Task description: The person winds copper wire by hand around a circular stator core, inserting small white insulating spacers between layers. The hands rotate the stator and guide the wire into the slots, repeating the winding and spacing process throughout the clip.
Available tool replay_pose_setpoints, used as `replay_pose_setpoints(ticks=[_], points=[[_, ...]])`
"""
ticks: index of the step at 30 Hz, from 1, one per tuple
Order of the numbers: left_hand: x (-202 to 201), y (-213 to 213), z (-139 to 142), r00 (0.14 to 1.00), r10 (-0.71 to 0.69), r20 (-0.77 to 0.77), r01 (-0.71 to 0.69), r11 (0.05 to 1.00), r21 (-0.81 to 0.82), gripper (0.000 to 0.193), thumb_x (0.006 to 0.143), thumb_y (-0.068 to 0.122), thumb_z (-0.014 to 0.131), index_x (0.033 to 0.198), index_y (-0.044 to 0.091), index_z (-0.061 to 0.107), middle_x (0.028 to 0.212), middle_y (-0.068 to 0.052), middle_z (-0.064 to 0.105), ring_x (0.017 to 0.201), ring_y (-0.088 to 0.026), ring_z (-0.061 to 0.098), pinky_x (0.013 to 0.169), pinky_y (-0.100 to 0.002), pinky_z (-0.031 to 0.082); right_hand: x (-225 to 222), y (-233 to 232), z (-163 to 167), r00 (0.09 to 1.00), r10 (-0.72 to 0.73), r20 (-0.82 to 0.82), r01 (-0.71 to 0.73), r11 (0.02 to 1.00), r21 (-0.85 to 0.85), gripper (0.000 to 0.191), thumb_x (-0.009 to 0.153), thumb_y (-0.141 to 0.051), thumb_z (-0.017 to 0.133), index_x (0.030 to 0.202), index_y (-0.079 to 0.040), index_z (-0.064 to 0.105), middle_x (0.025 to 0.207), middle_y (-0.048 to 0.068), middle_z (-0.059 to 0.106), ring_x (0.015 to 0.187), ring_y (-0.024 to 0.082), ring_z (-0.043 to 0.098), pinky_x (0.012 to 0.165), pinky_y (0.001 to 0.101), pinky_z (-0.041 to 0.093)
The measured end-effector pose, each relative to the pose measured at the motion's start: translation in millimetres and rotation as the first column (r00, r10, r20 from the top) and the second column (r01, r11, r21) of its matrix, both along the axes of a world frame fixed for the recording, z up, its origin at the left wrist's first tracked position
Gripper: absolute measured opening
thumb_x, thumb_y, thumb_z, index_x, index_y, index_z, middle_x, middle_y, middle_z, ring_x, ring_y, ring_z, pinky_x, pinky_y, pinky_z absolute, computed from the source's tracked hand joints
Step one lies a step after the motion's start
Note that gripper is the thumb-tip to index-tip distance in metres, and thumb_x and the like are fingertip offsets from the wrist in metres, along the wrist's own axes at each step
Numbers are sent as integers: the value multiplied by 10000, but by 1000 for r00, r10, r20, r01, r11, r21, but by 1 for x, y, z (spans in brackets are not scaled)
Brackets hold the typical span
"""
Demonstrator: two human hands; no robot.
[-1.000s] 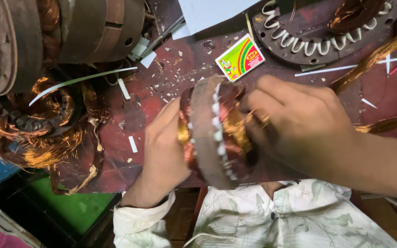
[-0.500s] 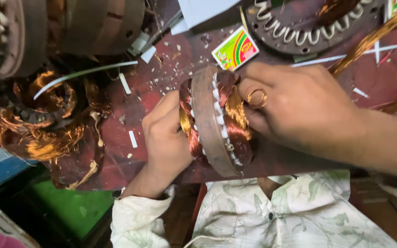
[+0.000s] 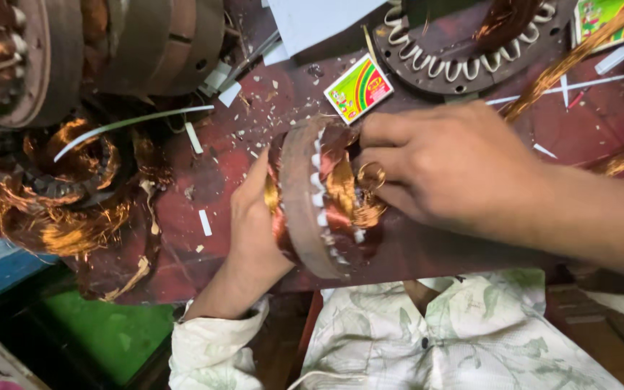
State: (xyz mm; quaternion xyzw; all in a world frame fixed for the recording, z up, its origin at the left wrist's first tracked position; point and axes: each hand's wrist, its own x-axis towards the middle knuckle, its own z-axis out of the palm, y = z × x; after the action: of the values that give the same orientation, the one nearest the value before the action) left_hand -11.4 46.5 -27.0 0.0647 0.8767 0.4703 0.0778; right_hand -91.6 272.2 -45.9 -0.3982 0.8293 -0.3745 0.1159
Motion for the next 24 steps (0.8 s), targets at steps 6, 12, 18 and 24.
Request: replay_pose_setpoints(ticks=[6,12,18,24], points=[[-6,-14,8,994,-15,105,26,994,-105,474,854,124,772,1297,20,638,1249,-157,701,1109,-308,746,963,-343,582,14,-1,-7,985,-134,111,131,991,35,188,856,-255,774,870,-77,715,873,76,711,711,327,697,600,450,555],[-12,-18,8,993,-36,113,46,995,-83,462,814,136,773,1237,15,630,1156,-160,687,1060,-355,712,936,-368,563,14,-5,-10,926,-195,322,192,980,41,214,867,-209,736,920,-29,635,786,139,724,694,354,711,616,453,565],[-6,-24,-1,994,-81,71,91,985,-143,412,741,88,782,1116,-6,641,1081,-173,647,1048,-375,635,912,-389,518,15,-14,-9,916,-195,350,171,980,99,278,870,-212,737,990,6,612,746,187,699,693,407,700,627,479,557],[-3,-21,-1,996,82,23,-78,988,-134,270,835,101,829,1032,15,666,1047,-101,691,990,-260,696,912,-342,542,20,-6,-13,954,-156,254,153,988,32,313,854,-228,762,1017,-7,612,748,204,696,725,421,700,615,498,550]])
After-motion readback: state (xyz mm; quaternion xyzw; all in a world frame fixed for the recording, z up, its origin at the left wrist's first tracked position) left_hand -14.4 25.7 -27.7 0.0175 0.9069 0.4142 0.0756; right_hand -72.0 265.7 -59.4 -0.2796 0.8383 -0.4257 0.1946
